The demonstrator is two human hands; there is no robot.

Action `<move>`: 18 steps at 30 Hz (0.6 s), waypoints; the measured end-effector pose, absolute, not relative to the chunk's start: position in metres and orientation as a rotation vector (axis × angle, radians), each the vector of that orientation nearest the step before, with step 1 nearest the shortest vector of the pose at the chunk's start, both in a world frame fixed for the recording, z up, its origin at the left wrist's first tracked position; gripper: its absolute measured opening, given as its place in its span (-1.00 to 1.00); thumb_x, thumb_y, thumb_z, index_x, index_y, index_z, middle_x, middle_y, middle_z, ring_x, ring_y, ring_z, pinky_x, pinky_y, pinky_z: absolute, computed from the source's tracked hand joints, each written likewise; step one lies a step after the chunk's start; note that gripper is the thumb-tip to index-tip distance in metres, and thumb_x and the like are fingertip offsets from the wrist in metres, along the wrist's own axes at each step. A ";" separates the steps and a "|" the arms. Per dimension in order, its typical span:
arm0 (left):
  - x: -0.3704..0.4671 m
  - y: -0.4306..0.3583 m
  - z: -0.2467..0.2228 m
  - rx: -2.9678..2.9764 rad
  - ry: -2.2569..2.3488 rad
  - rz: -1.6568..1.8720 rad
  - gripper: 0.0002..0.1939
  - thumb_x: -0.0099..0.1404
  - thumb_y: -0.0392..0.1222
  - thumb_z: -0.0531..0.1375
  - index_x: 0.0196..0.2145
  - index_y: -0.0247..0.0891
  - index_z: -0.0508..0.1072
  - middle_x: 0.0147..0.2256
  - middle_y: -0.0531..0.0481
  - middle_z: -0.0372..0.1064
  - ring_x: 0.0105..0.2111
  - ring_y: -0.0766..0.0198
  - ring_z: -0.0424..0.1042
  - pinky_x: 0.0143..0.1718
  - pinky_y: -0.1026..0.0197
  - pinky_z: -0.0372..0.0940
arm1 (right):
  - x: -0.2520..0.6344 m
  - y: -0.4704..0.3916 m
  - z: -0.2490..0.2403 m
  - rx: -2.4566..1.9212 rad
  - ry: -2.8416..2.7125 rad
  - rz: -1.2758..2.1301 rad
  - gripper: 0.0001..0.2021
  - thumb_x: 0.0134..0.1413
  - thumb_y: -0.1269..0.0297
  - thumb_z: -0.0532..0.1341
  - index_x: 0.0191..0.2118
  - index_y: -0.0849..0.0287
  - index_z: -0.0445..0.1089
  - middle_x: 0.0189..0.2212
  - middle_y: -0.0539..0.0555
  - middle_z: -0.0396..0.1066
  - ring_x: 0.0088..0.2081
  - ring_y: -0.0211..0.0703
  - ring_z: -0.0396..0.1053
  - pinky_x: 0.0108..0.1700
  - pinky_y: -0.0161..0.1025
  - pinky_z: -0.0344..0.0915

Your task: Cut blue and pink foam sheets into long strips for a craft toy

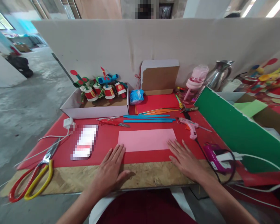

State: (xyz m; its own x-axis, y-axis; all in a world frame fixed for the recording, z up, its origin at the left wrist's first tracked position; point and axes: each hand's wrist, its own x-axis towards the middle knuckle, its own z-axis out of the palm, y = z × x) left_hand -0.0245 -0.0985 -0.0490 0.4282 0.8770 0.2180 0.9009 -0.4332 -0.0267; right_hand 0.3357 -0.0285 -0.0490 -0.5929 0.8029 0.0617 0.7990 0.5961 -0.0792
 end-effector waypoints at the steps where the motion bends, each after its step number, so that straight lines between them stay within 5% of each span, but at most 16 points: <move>1: -0.032 -0.101 -0.048 -2.520 -1.605 -0.250 -0.18 0.41 0.24 -0.15 0.40 -0.33 -0.28 0.34 -0.22 0.01 0.33 0.05 0.03 0.27 -0.04 0.06 | 0.337 -0.028 -0.046 -1.380 -2.732 0.095 -0.42 0.39 0.00 -0.21 0.38 0.15 -0.02 0.34 0.16 0.06 0.37 -0.02 -0.04 0.34 0.14 -0.03; 7: -0.035 -0.067 -0.012 -2.505 -1.739 -0.276 -0.42 0.45 0.06 -0.13 0.29 -0.28 0.16 0.31 -0.11 0.13 0.35 0.09 -0.02 0.30 -0.05 0.06 | 0.311 -0.009 -0.010 -1.385 -2.689 0.234 -0.42 0.37 -0.01 -0.13 0.36 0.16 0.07 0.31 0.18 0.14 0.36 0.03 -0.02 0.37 0.21 -0.16; 12: 0.018 -0.003 -0.021 -2.630 -1.641 -0.369 -0.46 0.38 -0.34 -0.17 0.25 -0.34 0.24 0.29 -0.16 0.16 0.35 0.16 0.00 0.31 -0.01 0.07 | 0.223 0.018 -0.004 -1.387 -2.669 0.375 -0.49 0.33 0.35 -0.14 0.31 0.41 0.14 0.31 0.29 0.10 0.35 0.04 0.02 0.36 0.07 -0.06; 15: 0.039 0.009 -0.048 -2.662 -1.554 -0.346 -0.47 0.39 -0.27 -0.13 0.27 -0.39 0.20 0.28 -0.22 0.17 0.32 0.12 0.08 0.29 0.00 0.10 | 0.201 0.025 -0.022 -1.413 -2.662 0.359 -0.49 0.31 0.37 -0.10 0.32 0.42 0.11 0.33 0.29 0.04 0.36 0.01 -0.02 0.37 0.02 -0.06; 18: 0.036 0.001 -0.065 -2.595 -1.492 -0.338 -0.44 0.43 -0.05 -0.12 0.27 -0.40 0.19 0.30 -0.25 0.11 0.32 0.05 0.07 0.30 -0.04 0.05 | 0.216 0.024 -0.033 -1.477 -2.638 0.284 -0.40 0.34 0.16 -0.07 0.37 0.42 -0.01 0.37 0.26 -0.08 0.39 0.04 -0.14 0.39 0.04 -0.18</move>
